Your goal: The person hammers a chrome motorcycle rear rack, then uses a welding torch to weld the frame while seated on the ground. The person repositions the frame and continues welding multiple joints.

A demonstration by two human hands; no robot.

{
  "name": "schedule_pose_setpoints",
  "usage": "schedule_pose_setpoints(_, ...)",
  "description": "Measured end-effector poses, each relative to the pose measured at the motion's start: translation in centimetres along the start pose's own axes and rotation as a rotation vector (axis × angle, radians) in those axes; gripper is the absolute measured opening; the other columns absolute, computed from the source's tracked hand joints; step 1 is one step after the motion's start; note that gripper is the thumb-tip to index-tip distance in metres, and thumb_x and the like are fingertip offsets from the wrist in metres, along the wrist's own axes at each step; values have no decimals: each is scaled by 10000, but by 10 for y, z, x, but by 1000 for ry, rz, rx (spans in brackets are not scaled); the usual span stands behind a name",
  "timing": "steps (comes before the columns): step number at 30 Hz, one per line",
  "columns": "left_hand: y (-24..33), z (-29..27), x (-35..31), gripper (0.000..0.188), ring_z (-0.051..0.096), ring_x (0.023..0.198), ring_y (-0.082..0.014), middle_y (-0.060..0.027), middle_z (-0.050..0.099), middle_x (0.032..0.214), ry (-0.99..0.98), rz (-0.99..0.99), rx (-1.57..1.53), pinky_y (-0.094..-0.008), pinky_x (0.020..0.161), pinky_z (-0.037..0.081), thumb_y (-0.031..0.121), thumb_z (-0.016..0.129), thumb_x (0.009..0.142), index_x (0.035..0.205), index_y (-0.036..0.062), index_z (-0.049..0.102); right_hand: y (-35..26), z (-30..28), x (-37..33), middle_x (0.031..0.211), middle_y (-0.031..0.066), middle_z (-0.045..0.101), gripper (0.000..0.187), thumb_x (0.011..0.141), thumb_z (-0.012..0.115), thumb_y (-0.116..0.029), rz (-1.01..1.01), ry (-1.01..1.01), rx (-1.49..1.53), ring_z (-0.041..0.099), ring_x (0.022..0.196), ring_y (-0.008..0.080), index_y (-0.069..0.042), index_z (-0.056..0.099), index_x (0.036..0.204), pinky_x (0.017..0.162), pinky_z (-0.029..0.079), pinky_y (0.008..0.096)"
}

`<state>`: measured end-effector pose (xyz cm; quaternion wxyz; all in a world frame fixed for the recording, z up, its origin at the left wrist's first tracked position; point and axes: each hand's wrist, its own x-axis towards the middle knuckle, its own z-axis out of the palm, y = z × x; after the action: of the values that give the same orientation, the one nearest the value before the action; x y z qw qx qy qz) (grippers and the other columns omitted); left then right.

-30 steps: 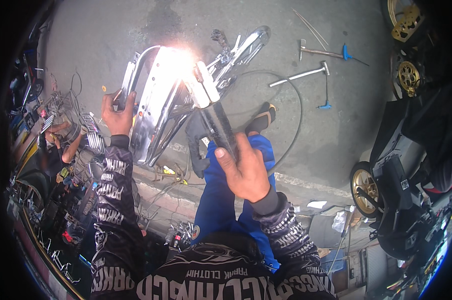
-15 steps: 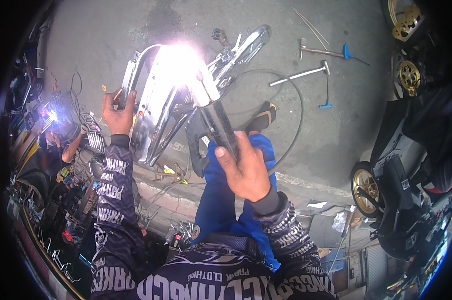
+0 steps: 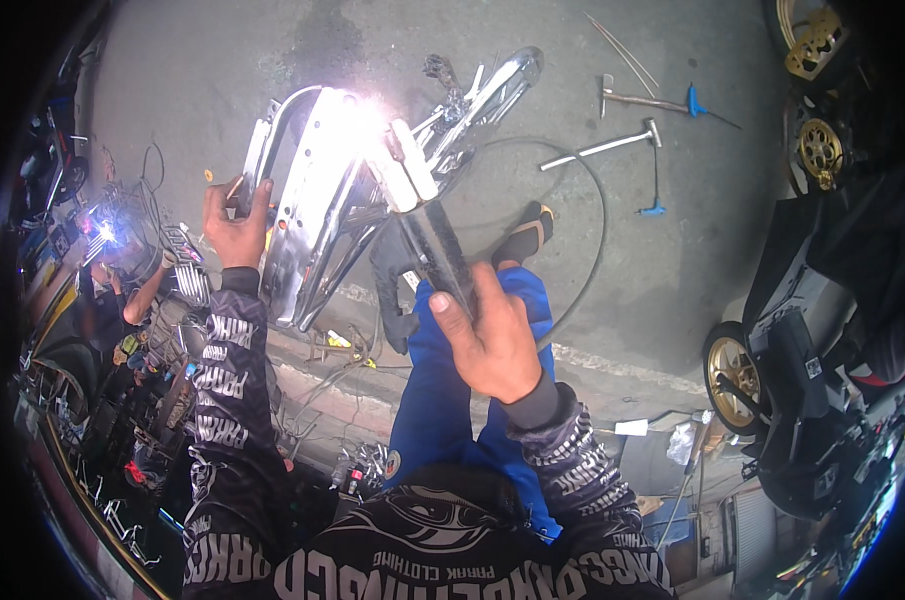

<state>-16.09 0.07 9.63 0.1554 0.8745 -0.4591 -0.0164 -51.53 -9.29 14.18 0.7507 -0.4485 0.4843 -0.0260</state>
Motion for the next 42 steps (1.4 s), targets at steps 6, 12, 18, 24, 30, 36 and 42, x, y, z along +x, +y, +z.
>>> schedule_pose_setpoints(6, 0, 0, 0, 394, 541, 716, -203, -52, 584, 844, -2, -13, -3, -353, 653, 447, 288, 889, 740, 959, 7, 719, 1, 2, 0, 654, 170, 584, 383, 1000, 623, -301, -48, 22, 32, 564, 558, 280, 57, 542, 1111, 563, 428, 386)
schedule_pose_setpoints(12, 1, -1, 0, 392, 567, 754, -212, -59, 603, 868, -14, -37, -1, -353, 664, 464, 283, 891, 737, 964, 12, 720, 0, 3, 1, 653, 168, 584, 384, 997, 627, -299, -24, 25, 35, 565, 562, 281, 58, 538, 1108, 562, 431, 389)
schedule_pose_setpoints(18, -1, 2, -1, 389, 574, 756, -211, -65, 604, 871, 9, -34, -43, -347, 643, 468, 257, 900, 728, 967, 10, 719, -1, 5, 1, 628, 154, 556, 395, 998, 624, -310, -30, 51, 33, 530, 543, 255, 61, 525, 1093, 539, 411, 383)
schedule_pose_setpoints(24, -2, 1, 0, 387, 572, 750, -206, -65, 600, 865, -3, -31, -19, -349, 636, 466, 260, 896, 734, 965, 6, 718, 1, 4, 1, 624, 153, 552, 408, 996, 630, -319, -36, 35, 37, 516, 526, 245, 65, 522, 1088, 530, 404, 381)
schedule_pose_setpoints(30, -1, 0, 1, 380, 572, 755, -212, -65, 595, 860, -4, -12, -10, -350, 643, 463, 259, 892, 737, 957, 5, 715, 1, 5, 2, 626, 163, 565, 411, 995, 630, -308, -36, 38, 2, 551, 538, 272, 71, 527, 1115, 544, 417, 393)
schedule_pose_setpoints(36, 0, 1, 1, 380, 572, 760, -217, -65, 594, 863, 0, -28, -29, -348, 647, 463, 257, 895, 732, 958, 10, 714, -1, 3, 2, 636, 175, 578, 420, 998, 627, -301, -32, 11, 16, 561, 543, 289, 81, 528, 1141, 545, 421, 396)
schedule_pose_setpoints(42, -1, 1, 1, 386, 566, 758, -218, -63, 591, 859, -9, -24, -5, -347, 649, 462, 260, 899, 726, 959, 14, 715, -3, 3, 3, 630, 177, 568, 410, 995, 630, -305, -14, 11, 0, 553, 538, 288, 74, 531, 1114, 543, 418, 400)
